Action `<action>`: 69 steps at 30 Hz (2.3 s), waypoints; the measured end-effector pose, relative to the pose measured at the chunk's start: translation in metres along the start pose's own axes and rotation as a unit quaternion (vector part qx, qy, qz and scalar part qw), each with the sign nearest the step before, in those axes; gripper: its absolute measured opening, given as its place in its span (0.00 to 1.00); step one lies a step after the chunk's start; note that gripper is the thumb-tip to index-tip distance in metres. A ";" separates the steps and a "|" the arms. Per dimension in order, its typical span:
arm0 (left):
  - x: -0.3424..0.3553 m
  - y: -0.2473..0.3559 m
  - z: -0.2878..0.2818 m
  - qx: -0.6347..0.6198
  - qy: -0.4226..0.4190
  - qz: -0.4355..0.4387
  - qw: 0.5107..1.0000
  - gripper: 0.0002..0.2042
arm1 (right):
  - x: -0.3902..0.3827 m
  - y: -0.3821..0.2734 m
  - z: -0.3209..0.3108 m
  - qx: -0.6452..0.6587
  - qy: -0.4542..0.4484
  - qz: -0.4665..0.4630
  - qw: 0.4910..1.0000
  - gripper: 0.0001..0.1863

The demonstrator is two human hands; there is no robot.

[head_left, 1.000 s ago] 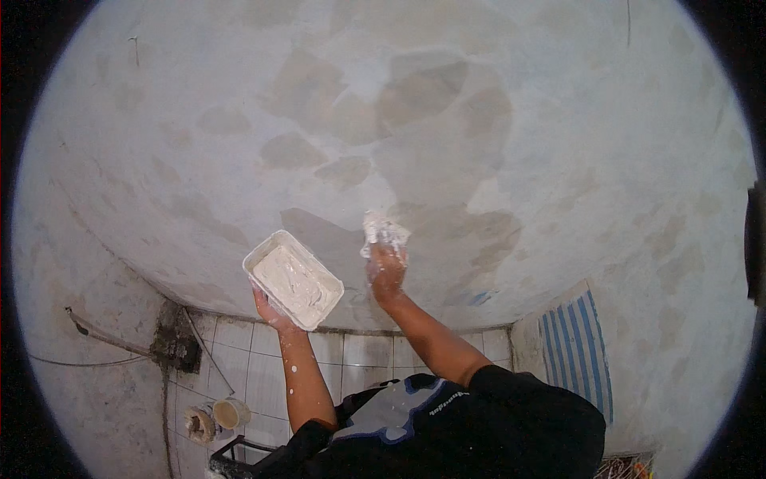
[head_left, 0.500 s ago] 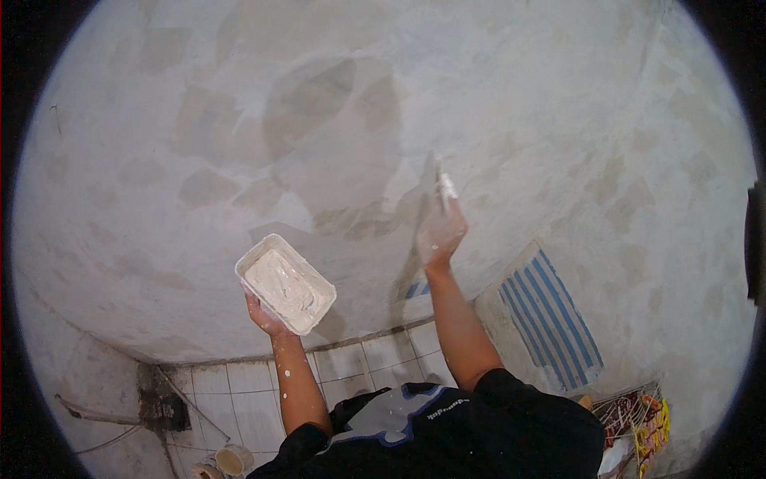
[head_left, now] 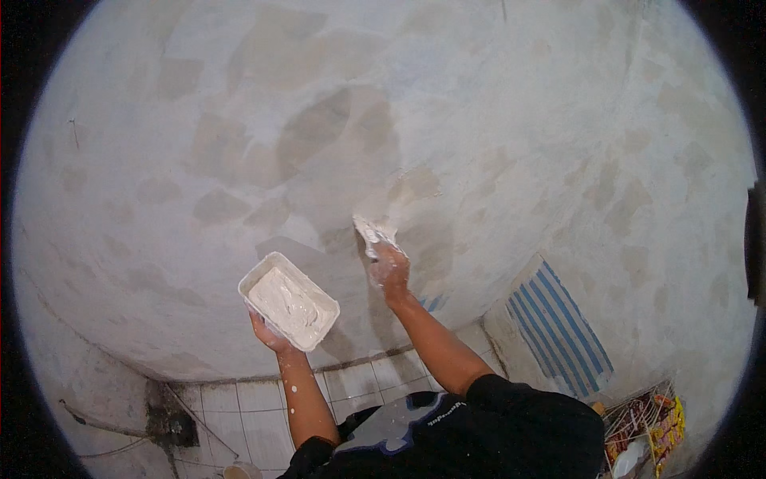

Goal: Patching cracks and holes in a wall with spackle or putty using a putty knife.

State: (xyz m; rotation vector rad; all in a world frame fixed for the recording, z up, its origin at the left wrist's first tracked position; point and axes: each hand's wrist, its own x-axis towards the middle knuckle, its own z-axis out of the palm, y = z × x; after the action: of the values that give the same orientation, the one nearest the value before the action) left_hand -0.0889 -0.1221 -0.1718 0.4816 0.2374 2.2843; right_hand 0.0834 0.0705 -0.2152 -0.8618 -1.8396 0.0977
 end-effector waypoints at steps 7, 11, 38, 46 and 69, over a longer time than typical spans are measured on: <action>-0.004 0.000 0.004 -0.038 -0.046 -0.018 0.998 0.28 | 0.050 0.063 -0.080 0.119 0.298 0.275 0.906 0.13; -0.002 -0.002 0.000 -0.034 -0.017 -0.036 0.999 0.28 | 0.080 0.096 -0.073 0.245 0.321 0.410 0.818 0.14; -0.001 0.007 -0.019 0.000 0.022 -0.049 0.999 0.29 | 0.078 -0.017 -0.103 0.060 0.127 0.257 0.956 0.16; -0.005 0.004 -0.018 0.017 0.030 -0.059 0.998 0.29 | 0.014 -0.043 -0.023 0.035 0.005 0.002 0.999 0.21; -0.017 0.003 0.014 -0.033 -0.037 -0.081 0.995 0.29 | 0.016 -0.032 -0.060 0.039 0.017 0.010 0.999 0.18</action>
State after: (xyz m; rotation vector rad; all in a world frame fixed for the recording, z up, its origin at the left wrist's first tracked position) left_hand -0.0741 -0.1366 -0.1627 0.4943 0.1586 2.1045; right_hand 0.1142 0.0373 -0.1622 -0.8235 -1.7845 0.1666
